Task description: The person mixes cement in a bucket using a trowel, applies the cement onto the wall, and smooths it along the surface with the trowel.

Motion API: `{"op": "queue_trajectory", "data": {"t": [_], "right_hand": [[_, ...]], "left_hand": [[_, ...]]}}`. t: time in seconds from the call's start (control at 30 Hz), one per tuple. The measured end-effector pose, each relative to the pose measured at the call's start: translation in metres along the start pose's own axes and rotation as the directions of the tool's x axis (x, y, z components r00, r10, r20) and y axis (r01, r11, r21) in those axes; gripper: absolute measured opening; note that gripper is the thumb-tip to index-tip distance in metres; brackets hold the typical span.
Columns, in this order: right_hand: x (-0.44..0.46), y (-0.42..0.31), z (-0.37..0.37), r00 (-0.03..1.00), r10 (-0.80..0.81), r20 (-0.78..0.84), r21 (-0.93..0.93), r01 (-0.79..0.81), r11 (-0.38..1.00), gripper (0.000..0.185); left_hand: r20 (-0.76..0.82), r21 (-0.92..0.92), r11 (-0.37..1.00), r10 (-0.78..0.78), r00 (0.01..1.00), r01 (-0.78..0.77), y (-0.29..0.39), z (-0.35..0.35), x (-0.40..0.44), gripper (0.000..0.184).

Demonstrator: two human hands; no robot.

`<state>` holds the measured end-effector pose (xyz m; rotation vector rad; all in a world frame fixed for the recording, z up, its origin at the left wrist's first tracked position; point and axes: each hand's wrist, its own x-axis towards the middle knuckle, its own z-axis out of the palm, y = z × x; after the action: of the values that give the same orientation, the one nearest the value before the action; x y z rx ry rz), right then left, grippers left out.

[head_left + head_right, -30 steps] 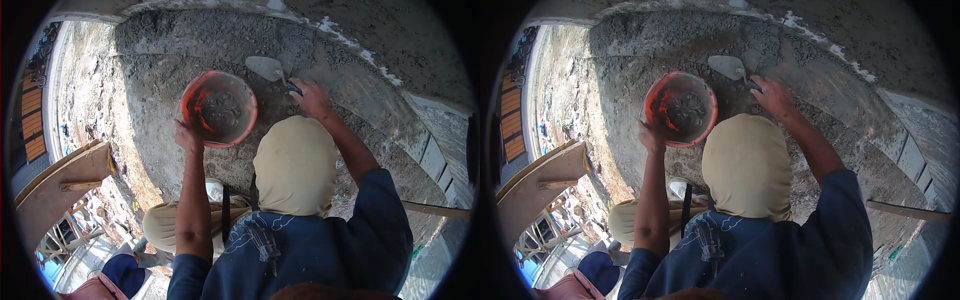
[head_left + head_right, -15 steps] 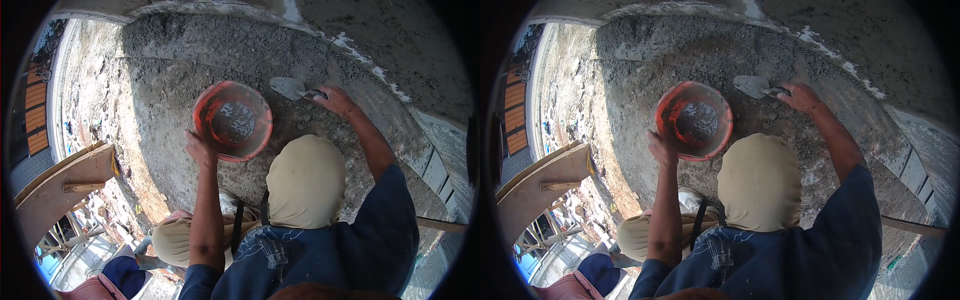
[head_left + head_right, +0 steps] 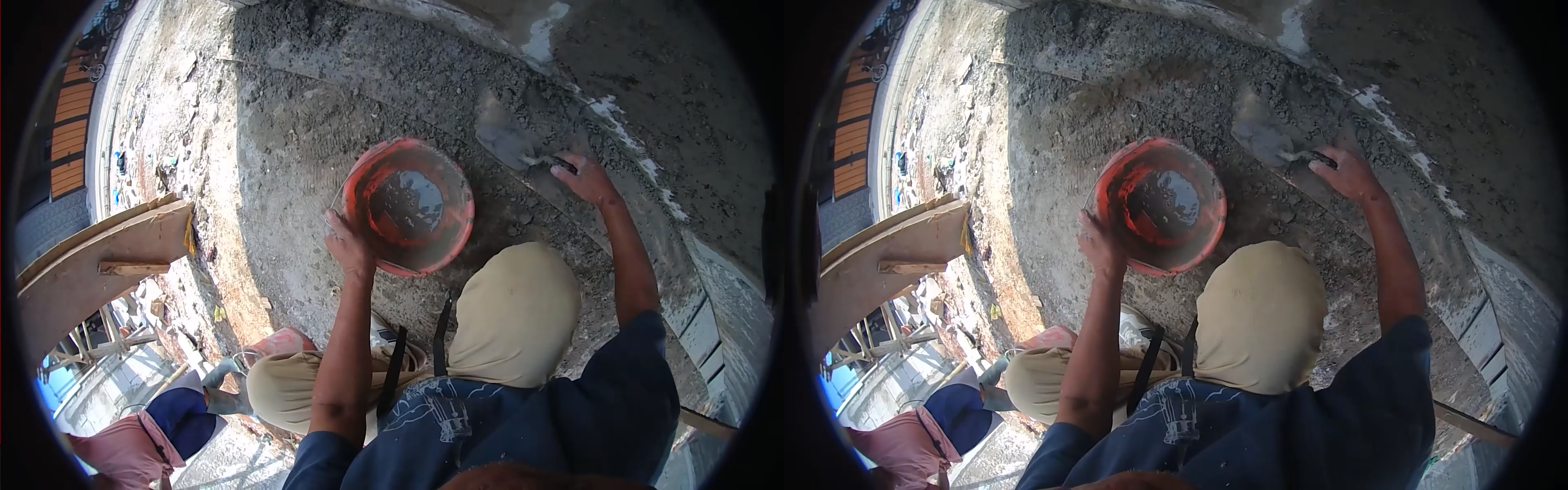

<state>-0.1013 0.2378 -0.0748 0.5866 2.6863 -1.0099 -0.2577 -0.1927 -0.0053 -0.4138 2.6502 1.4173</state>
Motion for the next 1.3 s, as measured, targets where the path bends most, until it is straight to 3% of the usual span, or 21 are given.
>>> {"op": "queue_trajectory", "data": {"t": [0.1, 0.17, 0.23, 0.3, 0.37, 0.43, 0.53, 0.57, 0.63, 0.7, 0.77, 0.87, 0.93, 0.97, 1.0, 1.03, 1.1, 1.17, 1.23, 1.27, 1.3], "right_hand": [[0.023, -0.046, -0.021, 0.940, 0.088, 0.329, -0.174, -0.031, 0.984, 0.053], [0.056, -0.060, 0.005, 0.962, 0.055, 0.267, -0.181, -0.006, 0.983, 0.052], [0.099, -0.078, 0.037, 0.986, 0.033, 0.161, -0.097, -0.017, 0.995, 0.055], [0.138, -0.080, 0.080, 0.977, 0.211, -0.039, 0.151, -0.203, 0.967, 0.058], [0.153, -0.107, 0.088, 0.958, 0.244, -0.149, 0.231, -0.206, 0.951, 0.060], [0.152, -0.123, 0.076, 0.970, 0.123, -0.211, 0.114, -0.101, 0.988, 0.061], [0.164, -0.171, 0.056, 0.985, 0.142, -0.094, -0.130, -0.154, 0.980, 0.055], [0.174, -0.180, 0.065, 0.984, 0.109, -0.142, -0.172, -0.133, 0.976, 0.049], [0.187, -0.198, 0.081, 0.992, -0.124, 0.030, -0.255, 0.128, 0.959, 0.047], [0.192, -0.231, 0.085, 0.884, -0.349, 0.311, -0.271, 0.435, 0.859, 0.046], [0.199, -0.249, 0.097, 0.931, -0.268, 0.248, -0.119, 0.303, 0.945, 0.051], [0.216, -0.219, 0.108, 0.988, -0.066, 0.137, 0.161, 0.044, 0.986, 0.059], [0.207, -0.174, 0.100, 0.991, -0.026, 0.134, 0.103, 0.012, 0.995, 0.064], [0.200, -0.150, 0.097, 0.995, 0.013, 0.104, 0.096, -0.023, 0.995, 0.062], [0.185, -0.137, 0.086, 0.972, 0.193, 0.136, 0.394, -0.232, 0.889, 0.060], [0.167, -0.131, 0.073, 0.913, 0.342, 0.220, 0.640, -0.400, 0.656, 0.058], [0.129, -0.129, 0.064, 0.879, 0.473, 0.064, 0.768, -0.346, 0.539, 0.053], [0.091, -0.112, 0.044, 0.933, 0.349, 0.091, 0.653, -0.321, 0.686, 0.055], [0.064, -0.086, 0.042, 0.998, 0.049, -0.049, 0.246, -0.035, 0.969, 0.057], [0.058, -0.081, 0.042, 0.991, -0.117, -0.061, 0.002, 0.117, 0.993, 0.058], [0.061, -0.072, 0.034, 0.971, 0.027, 0.238, -0.064, -0.012, 0.998, 0.059]], "left_hand": [[0.018, -0.119, 0.992, -0.043, 0.999, 0.045, -0.013, -0.001, 0.004, 0.064], [0.001, -0.061, 0.998, -0.009, 1.000, 0.009, -0.011, 0.000, 0.001, 0.062], [-0.051, 0.115, 0.973, 0.208, 0.977, -0.201, -0.013, 0.002, 0.000, 0.062], [-0.059, 0.134, 0.970, 0.212, 0.976, -0.203, -0.020, 0.000, -0.002, 0.061], [-0.046, -0.027, 1.000, 0.007, 0.999, -0.008, -0.032, -0.004, 0.002, 0.060], [-0.030, -0.050, 0.999, -0.022, 0.999, 0.020, -0.047, -0.009, 0.007, 0.059], [0.007, -0.070, 0.995, -0.065, 0.998, 0.066, -0.035, -0.007, 0.004, 0.053], [0.010, -0.069, 0.994, -0.080, 0.997, 0.081, -0.030, -0.008, 0.001, 0.052], [0.000, -0.150, 0.981, -0.124, 0.992, 0.122, -0.048, -0.006, 0.006, 0.053], [-0.012, -0.189, 0.972, -0.140, 0.990, 0.136, -0.064, -0.009, 0.009, 0.051], [-0.009, -0.200, 0.972, -0.128, 0.992, 0.124, -0.069, -0.010, 0.010, 0.046], [0.066, 0.160, 0.986, 0.037, 0.997, -0.047, -0.036, -0.013, 0.002, 0.041], [0.145, 0.191, 0.978, 0.060, 0.988, -0.087, -0.045, -0.015, 0.005, 0.043], [0.147, 0.126, 0.992, -0.005, 0.989, -0.013, -0.039, -0.015, 0.006, 0.043], [0.151, 0.065, 0.996, -0.072, 0.986, 0.063, -0.036, -0.016, 0.005, 0.044], [0.143, 0.157, 0.988, -0.012, 0.990, -0.011, -0.040, -0.016, 0.005, 0.045], [0.152, 0.284, 0.951, 0.078, 0.985, -0.119, -0.050, -0.017, 0.004, 0.049], [0.182, 0.288, 0.946, 0.097, 0.979, -0.148, -0.052, -0.018, 0.003, 0.053], [0.188, 0.338, 0.928, 0.096, 0.978, -0.156, -0.050, -0.015, 0.006, 0.057], [0.177, 0.422, 0.892, 0.098, 0.979, -0.165, -0.051, -0.015, 0.007, 0.058], [0.167, 0.502, 0.847, 0.099, 0.981, -0.171, -0.052, -0.014, 0.007, 0.059]]}}
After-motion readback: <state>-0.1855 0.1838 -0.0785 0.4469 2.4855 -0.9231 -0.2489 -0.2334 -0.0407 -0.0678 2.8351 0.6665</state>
